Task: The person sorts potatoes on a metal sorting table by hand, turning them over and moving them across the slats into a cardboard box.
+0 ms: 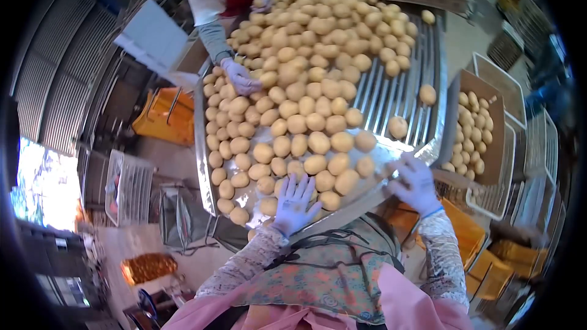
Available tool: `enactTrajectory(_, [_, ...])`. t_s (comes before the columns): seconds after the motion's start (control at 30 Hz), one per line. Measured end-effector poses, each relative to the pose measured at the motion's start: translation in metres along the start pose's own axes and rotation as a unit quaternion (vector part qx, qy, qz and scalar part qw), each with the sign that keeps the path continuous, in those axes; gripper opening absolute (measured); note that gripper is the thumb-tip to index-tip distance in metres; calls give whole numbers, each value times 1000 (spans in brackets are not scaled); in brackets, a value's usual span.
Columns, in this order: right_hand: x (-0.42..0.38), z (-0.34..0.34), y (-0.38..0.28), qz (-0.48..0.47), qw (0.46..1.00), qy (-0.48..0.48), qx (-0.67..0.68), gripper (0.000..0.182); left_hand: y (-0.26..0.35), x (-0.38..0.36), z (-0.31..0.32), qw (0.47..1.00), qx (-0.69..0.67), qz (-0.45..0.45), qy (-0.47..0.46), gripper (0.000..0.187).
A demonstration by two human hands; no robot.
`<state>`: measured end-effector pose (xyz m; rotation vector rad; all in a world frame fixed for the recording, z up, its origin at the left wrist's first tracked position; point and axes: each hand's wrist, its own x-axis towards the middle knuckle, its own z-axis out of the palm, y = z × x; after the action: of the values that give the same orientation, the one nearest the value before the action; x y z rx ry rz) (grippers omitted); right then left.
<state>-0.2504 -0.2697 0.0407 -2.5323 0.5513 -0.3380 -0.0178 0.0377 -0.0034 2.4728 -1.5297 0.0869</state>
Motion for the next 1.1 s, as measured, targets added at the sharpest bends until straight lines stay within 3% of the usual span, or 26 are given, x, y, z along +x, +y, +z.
enactTrajectory(0.07, [42, 16, -42, -163, 980, -25, -111, 63, -26, -37, -3, 997, -73, -6, -34, 70])
enactTrajectory(0.13, [65, 58, -58, -246, 963, -79, -76, 66, -40, -62, -30, 992, -110, -54, -16, 68])
enactTrajectory(0.23, [80, 108, -107, -327, 937, -97, -80, 69, -65, -93, -51, 995, -9, -81, -55, 66])
enactTrajectory(0.3, [92, 134, -137, -358, 923, -121, -68, 70, -85, -109, -27, 964, -14, -259, 53, 67])
enactTrajectory(0.33, [93, 148, -155, -386, 907, -157, -65, 70, -84, -105, -25, 963, -16, -264, 50, 67])
enactTrajectory(0.4, [91, 164, -156, -415, 886, -198, -65, 69, -78, -82, -17, 935, 28, -328, 132, 69])
enactTrajectory(0.43, [89, 172, -154, -447, 871, -195, -56, 66, -68, -76, -18, 934, 26, -331, 130, 69])
enactTrajectory(0.47, [88, 175, -151, -478, 855, -193, -48, 63, -52, -68, -26, 959, 9, -270, 81, 70])
enactTrajectory(0.53, [94, 149, -125, -478, 855, -199, -4, 55, -34, -53, -40, 989, -24, -142, -12, 72])
enactTrajectory(0.57, [96, 137, -104, -436, 880, -178, 63, 50, -52, -61, -35, 993, -38, -110, -28, 74])
enactTrajectory(0.6, [99, 125, -82, -391, 898, -156, 127, 44, -70, -62, -32, 993, -40, -109, -25, 74])
enactTrajectory(0.67, [122, 97, -42, -395, 905, -154, 28, 37, -89, -58, -25, 987, -28, -161, 7, 74])
enactTrajectory(0.73, [157, 70, -33, -285, 947, -132, -66, 32, -81, -13, -23, 983, 1, -182, 0, 76])
enactTrajectory(0.8, [200, 73, -23, -250, 964, 81, -30, 41, -62, 39, -10, 957, 96, -231, 144, 73])
enactTrajectory(0.83, [212, 80, -24, -248, 965, 82, -31, 41, -64, 68, 11, 979, 39, -188, 67, 74])
enactTrajectory(0.87, [220, 89, -32, -192, 972, 55, -125, 48, -60, 87, 34, 989, -19, -146, -13, 74])
enactTrajectory(0.9, [225, 96, -40, -136, 966, 29, -218, 55, -39, 93, 40, 989, -20, -145, -13, 74])
enactTrajectory(0.97, [217, 109, -56, -140, 969, 2, -204, 61, -3, 98, 36, 985, -58, -144, 77, 75])
enactTrajectory(1.0, [208, 113, -58, -144, 971, -34, -189, 66, -1, 89, 27, 985, -58, -142, 77, 75])
enactTrajectory(1.03, [193, 116, -56, -191, 964, 24, -183, 65, -1, 71, 12, 993, -52, -92, 52, 73])
enactTrajectory(1.1, [167, 96, -62, -202, 966, -7, -162, 67, -10, 25, -8, 998, -48, -22, 20, 68])
